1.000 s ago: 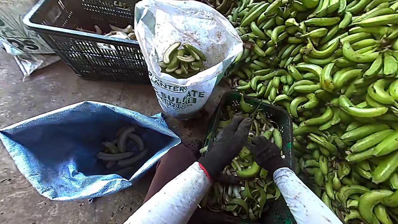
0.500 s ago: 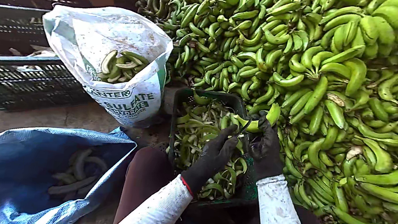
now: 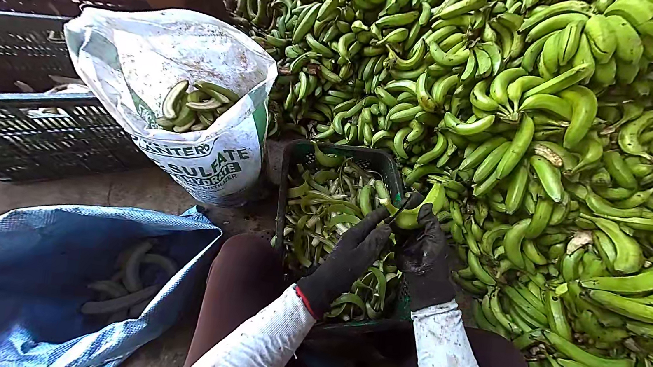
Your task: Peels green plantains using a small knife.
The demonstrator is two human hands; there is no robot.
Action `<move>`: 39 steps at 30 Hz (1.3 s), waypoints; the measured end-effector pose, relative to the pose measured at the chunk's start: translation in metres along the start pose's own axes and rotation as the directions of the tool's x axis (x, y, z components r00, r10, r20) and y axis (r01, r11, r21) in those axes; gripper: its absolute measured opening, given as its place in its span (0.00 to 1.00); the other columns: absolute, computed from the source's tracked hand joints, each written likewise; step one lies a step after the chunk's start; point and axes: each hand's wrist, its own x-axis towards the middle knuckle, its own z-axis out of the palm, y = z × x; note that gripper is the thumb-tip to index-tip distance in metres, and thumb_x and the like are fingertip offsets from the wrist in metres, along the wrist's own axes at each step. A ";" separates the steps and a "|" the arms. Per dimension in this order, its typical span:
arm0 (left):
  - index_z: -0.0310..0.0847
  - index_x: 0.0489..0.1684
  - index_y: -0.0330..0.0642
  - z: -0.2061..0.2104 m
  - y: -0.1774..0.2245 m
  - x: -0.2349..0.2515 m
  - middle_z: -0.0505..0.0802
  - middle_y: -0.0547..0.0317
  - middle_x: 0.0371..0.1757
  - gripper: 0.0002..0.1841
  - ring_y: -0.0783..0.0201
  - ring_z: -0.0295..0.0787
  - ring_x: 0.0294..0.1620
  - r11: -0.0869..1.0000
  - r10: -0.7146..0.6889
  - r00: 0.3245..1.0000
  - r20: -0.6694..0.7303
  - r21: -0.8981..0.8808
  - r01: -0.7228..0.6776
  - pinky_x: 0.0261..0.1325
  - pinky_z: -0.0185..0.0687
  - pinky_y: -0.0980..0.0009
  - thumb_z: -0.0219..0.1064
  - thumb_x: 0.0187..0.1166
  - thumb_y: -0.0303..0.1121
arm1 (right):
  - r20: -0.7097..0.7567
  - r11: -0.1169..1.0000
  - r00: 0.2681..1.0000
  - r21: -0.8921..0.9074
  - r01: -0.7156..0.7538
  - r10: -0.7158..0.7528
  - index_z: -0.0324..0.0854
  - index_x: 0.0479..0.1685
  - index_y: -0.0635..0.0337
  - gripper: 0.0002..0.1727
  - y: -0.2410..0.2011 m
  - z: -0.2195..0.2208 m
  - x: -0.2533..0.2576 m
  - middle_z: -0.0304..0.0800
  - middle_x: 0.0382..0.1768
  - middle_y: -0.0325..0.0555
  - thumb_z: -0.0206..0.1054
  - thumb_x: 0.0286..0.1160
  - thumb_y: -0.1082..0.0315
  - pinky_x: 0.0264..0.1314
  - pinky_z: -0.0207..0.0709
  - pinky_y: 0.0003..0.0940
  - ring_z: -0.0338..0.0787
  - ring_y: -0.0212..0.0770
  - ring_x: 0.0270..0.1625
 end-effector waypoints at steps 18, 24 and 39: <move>0.81 0.75 0.42 -0.002 -0.009 -0.005 0.95 0.47 0.54 0.21 0.54 0.94 0.52 0.818 0.204 0.979 -0.017 0.552 -0.161 0.60 0.86 0.51 0.58 0.89 0.39 | -0.067 0.947 0.993 -0.314 0.075 -0.101 0.67 0.69 0.58 0.15 0.015 -0.008 0.001 0.86 0.44 0.41 0.47 0.94 0.61 0.47 0.87 0.35 0.89 0.34 0.43; 0.75 0.68 0.38 -0.011 0.016 -0.009 0.83 0.63 0.33 0.18 0.74 0.75 0.26 0.962 -0.257 0.947 0.191 -0.041 0.269 0.31 0.74 0.77 0.50 0.93 0.40 | 0.160 0.953 0.970 -0.273 -0.134 0.182 0.77 0.65 0.55 0.17 -0.001 -0.027 0.004 0.93 0.41 0.43 0.46 0.91 0.63 0.39 0.89 0.32 0.92 0.35 0.38; 0.77 0.72 0.44 -0.059 0.043 0.010 0.88 0.49 0.42 0.23 0.58 0.84 0.35 0.890 -0.232 0.962 -0.144 0.368 0.270 0.39 0.83 0.59 0.49 0.93 0.49 | 0.030 0.891 0.989 -0.438 -0.115 0.143 0.74 0.75 0.49 0.21 -0.028 -0.065 0.026 0.90 0.40 0.48 0.52 0.90 0.54 0.34 0.89 0.42 0.90 0.43 0.31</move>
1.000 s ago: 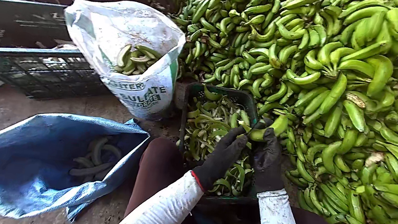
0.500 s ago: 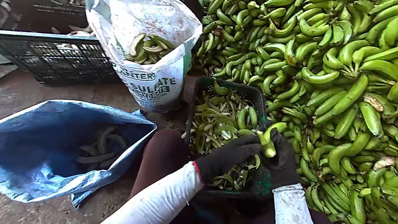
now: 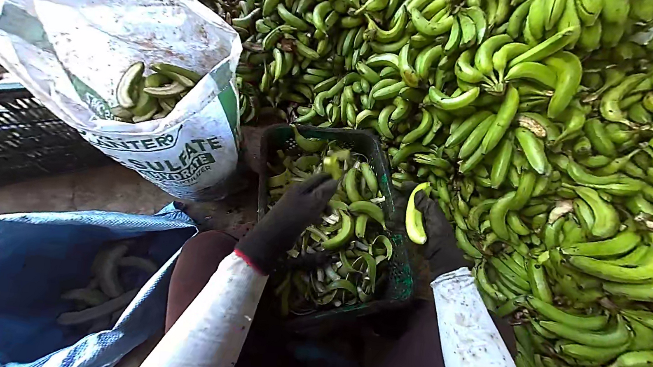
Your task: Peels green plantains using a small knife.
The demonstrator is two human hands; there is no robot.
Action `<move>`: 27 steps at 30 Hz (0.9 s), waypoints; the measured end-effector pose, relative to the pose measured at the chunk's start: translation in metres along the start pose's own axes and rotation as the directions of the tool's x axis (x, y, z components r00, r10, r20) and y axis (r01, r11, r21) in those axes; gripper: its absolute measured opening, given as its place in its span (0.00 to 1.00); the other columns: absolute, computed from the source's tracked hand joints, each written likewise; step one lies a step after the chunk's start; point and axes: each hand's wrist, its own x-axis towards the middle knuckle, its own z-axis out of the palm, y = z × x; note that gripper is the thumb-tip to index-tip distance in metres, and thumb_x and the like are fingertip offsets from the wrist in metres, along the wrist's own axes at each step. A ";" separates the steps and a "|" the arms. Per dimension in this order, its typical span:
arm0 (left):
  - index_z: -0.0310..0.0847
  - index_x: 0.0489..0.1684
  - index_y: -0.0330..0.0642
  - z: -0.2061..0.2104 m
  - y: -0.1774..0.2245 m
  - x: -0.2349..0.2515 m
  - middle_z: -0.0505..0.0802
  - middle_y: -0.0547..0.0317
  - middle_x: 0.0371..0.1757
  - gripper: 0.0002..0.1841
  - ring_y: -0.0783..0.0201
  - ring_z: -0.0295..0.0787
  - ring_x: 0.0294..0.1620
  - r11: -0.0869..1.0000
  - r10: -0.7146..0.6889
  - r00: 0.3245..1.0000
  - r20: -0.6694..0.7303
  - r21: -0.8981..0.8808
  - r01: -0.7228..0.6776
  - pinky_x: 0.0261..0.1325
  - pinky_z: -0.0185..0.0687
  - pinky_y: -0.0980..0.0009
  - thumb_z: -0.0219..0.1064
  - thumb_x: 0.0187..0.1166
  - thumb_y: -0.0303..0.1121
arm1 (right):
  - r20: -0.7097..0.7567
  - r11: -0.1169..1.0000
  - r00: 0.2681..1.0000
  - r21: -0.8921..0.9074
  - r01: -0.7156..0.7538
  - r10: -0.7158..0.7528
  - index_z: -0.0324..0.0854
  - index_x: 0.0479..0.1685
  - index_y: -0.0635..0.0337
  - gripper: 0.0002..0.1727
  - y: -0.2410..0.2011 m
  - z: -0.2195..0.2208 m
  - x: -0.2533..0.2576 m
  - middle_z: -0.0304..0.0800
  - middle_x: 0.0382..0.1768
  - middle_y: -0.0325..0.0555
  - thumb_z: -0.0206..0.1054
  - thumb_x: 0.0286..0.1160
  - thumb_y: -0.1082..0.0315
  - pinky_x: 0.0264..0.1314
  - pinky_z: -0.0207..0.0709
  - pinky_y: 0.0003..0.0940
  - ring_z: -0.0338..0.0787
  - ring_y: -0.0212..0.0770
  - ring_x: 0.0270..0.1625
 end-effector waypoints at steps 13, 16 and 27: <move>0.86 0.54 0.39 0.079 -0.027 -0.018 0.85 0.64 0.29 0.24 0.76 0.79 0.27 0.876 0.477 0.878 0.042 0.063 -0.478 0.36 0.79 0.75 0.47 0.93 0.46 | -0.276 0.898 0.917 0.255 0.360 -0.289 0.70 0.76 0.31 0.23 -0.022 0.076 -0.015 0.87 0.43 0.33 0.46 0.90 0.38 0.39 0.90 0.40 0.89 0.33 0.34; 0.86 0.51 0.38 0.079 -0.024 -0.021 0.85 0.64 0.29 0.23 0.77 0.78 0.28 0.874 0.479 0.876 0.052 0.067 -0.481 0.36 0.77 0.77 0.47 0.93 0.45 | -0.299 0.884 0.899 0.247 0.396 -0.319 0.70 0.75 0.31 0.22 -0.024 0.077 -0.017 0.85 0.42 0.32 0.45 0.90 0.40 0.39 0.88 0.38 0.88 0.33 0.34; 0.85 0.51 0.40 0.079 -0.033 -0.016 0.84 0.63 0.29 0.24 0.74 0.79 0.29 0.903 0.407 0.910 0.080 0.115 -0.414 0.38 0.79 0.73 0.46 0.93 0.47 | -0.331 0.888 0.909 0.293 0.354 -0.253 0.73 0.70 0.35 0.21 -0.027 0.088 -0.026 0.84 0.36 0.31 0.46 0.91 0.41 0.35 0.89 0.36 0.87 0.32 0.30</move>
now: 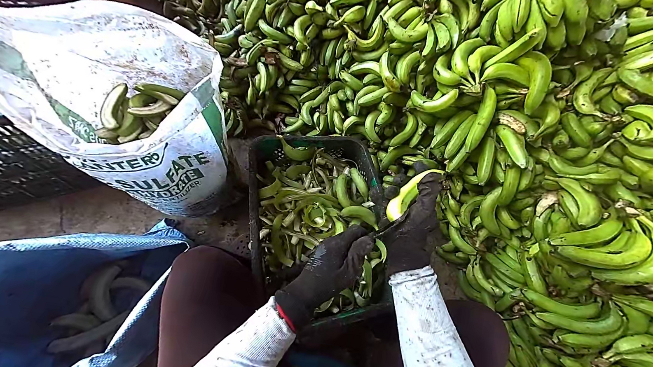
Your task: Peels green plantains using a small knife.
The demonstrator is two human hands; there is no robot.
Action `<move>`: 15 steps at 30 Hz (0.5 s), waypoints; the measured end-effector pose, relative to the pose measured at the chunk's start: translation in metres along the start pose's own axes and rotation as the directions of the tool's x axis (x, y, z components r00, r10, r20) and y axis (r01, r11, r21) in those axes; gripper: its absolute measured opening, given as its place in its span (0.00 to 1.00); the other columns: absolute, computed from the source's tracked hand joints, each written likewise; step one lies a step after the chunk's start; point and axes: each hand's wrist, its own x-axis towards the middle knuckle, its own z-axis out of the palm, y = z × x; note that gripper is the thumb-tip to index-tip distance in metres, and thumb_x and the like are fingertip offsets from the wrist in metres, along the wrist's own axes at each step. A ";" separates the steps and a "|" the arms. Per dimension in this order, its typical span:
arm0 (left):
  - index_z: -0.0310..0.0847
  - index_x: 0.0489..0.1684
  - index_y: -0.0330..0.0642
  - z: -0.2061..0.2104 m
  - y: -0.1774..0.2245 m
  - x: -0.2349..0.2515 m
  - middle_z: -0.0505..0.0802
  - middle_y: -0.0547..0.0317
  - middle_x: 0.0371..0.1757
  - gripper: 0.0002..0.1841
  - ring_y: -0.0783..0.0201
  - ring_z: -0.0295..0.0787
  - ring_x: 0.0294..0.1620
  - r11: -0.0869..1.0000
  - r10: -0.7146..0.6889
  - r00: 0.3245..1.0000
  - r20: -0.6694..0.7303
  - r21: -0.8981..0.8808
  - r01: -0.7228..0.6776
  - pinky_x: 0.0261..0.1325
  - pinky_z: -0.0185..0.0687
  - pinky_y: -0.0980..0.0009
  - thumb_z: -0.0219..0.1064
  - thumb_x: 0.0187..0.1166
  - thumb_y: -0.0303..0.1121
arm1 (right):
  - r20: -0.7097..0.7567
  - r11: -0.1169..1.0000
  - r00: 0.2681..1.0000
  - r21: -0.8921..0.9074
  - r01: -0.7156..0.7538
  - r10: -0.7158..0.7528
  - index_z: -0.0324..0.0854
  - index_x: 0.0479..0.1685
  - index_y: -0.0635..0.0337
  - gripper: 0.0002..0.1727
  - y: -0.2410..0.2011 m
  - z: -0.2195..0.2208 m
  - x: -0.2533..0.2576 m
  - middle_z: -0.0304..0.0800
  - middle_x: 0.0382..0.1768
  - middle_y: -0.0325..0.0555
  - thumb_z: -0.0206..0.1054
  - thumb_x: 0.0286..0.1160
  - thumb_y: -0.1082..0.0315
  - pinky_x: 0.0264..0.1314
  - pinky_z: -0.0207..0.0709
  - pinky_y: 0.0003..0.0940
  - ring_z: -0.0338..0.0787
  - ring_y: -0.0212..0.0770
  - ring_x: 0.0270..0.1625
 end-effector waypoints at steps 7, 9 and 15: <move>0.85 0.60 0.41 -0.005 -0.023 0.007 0.90 0.59 0.40 0.31 0.70 0.86 0.41 0.998 -0.061 0.998 0.033 0.022 0.060 0.52 0.83 0.65 0.42 0.91 0.57 | 0.103 0.932 0.930 0.051 -0.359 0.353 0.77 0.57 0.48 0.30 0.003 0.000 -0.013 0.86 0.27 0.39 0.39 0.90 0.36 0.25 0.87 0.36 0.88 0.37 0.23; 0.85 0.54 0.41 -0.003 -0.020 0.005 0.88 0.59 0.35 0.28 0.70 0.84 0.36 0.998 -0.043 0.999 0.008 0.054 0.042 0.47 0.82 0.66 0.43 0.92 0.53 | 0.123 0.967 0.961 0.025 -0.254 0.249 0.78 0.59 0.48 0.31 0.006 -0.007 -0.007 0.91 0.33 0.40 0.36 0.91 0.38 0.32 0.89 0.38 0.92 0.38 0.31; 0.86 0.51 0.38 0.005 -0.018 0.005 0.89 0.54 0.35 0.28 0.64 0.86 0.36 0.994 0.027 0.999 0.036 0.103 -0.031 0.45 0.83 0.62 0.43 0.93 0.51 | 0.264 0.990 0.954 0.032 0.137 -0.140 0.80 0.61 0.40 0.22 0.020 -0.036 0.006 0.86 0.41 0.29 0.39 0.93 0.50 0.48 0.85 0.31 0.87 0.29 0.40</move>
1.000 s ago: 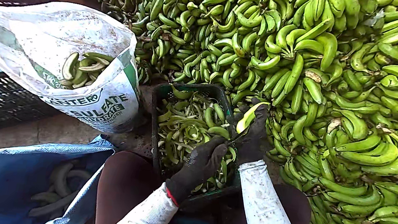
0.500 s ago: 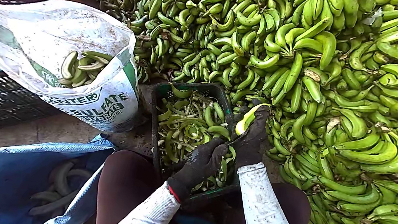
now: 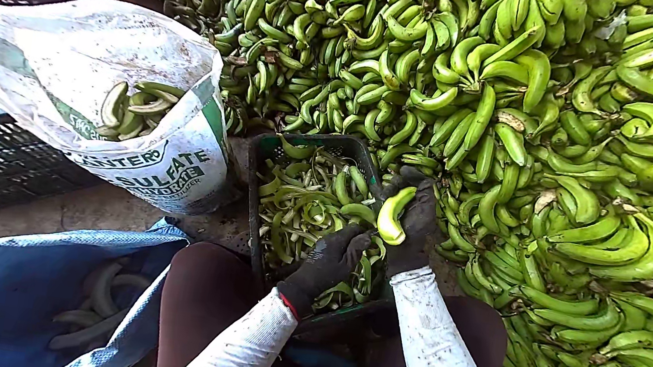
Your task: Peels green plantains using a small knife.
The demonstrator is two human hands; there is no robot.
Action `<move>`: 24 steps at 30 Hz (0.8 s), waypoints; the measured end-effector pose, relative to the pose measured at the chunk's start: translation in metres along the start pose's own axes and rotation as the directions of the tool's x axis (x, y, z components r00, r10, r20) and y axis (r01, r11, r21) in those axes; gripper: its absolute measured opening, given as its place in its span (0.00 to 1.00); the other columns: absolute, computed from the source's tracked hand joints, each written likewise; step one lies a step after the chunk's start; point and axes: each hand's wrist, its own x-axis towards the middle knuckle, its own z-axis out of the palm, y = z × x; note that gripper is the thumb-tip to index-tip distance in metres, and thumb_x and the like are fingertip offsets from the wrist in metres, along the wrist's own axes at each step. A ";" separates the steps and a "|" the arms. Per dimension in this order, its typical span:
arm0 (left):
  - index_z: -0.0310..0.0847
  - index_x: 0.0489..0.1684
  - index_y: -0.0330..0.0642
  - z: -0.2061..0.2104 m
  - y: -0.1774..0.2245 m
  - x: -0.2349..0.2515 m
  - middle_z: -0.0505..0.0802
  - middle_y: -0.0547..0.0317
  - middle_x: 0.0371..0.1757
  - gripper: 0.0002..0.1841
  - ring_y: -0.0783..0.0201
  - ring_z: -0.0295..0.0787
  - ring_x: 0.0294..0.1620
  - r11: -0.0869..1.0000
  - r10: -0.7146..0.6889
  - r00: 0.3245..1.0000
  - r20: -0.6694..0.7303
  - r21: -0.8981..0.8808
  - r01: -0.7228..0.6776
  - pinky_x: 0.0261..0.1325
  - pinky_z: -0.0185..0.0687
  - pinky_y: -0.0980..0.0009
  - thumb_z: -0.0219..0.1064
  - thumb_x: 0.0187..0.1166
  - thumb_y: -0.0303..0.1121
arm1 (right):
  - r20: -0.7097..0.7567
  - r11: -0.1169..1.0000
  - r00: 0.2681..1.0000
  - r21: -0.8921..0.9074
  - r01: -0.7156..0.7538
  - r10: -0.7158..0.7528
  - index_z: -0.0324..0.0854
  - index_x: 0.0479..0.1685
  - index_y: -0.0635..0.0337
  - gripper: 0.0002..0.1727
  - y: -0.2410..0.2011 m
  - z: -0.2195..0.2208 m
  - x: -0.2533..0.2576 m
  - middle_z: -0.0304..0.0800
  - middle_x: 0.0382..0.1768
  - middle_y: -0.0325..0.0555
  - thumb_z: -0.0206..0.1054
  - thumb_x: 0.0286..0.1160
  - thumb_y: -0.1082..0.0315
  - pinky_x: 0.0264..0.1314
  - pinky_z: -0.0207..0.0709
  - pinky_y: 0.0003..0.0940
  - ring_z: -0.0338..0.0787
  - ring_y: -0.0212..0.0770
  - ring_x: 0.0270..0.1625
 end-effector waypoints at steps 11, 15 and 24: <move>0.84 0.61 0.36 -0.015 -0.025 0.006 0.92 0.43 0.52 0.29 0.50 0.89 0.60 0.984 -0.148 0.980 0.132 0.114 0.133 0.68 0.78 0.47 0.41 0.93 0.50 | -0.031 0.936 0.935 0.019 -0.353 0.353 0.79 0.65 0.52 0.35 0.010 0.015 -0.044 0.91 0.46 0.42 0.27 0.94 0.43 0.53 0.84 0.33 0.90 0.33 0.48; 0.85 0.65 0.41 -0.030 -0.022 0.005 0.93 0.45 0.55 0.27 0.49 0.91 0.60 0.959 -0.126 0.982 0.143 0.272 0.083 0.67 0.81 0.44 0.44 0.93 0.51 | 0.245 0.962 0.935 0.027 -0.271 0.256 0.76 0.71 0.63 0.24 0.019 -0.021 -0.042 0.90 0.59 0.52 0.41 0.94 0.58 0.66 0.85 0.41 0.91 0.42 0.60; 0.80 0.62 0.38 -0.112 -0.020 0.027 0.91 0.36 0.53 0.27 0.34 0.89 0.57 0.755 -0.458 0.885 -0.083 0.488 0.437 0.57 0.79 0.30 0.46 0.94 0.52 | 0.395 0.356 0.171 -0.462 -0.813 0.903 0.78 0.66 0.54 0.21 -0.020 -0.008 -0.057 0.91 0.35 0.44 0.46 0.87 0.57 0.19 0.85 0.32 0.85 0.35 0.18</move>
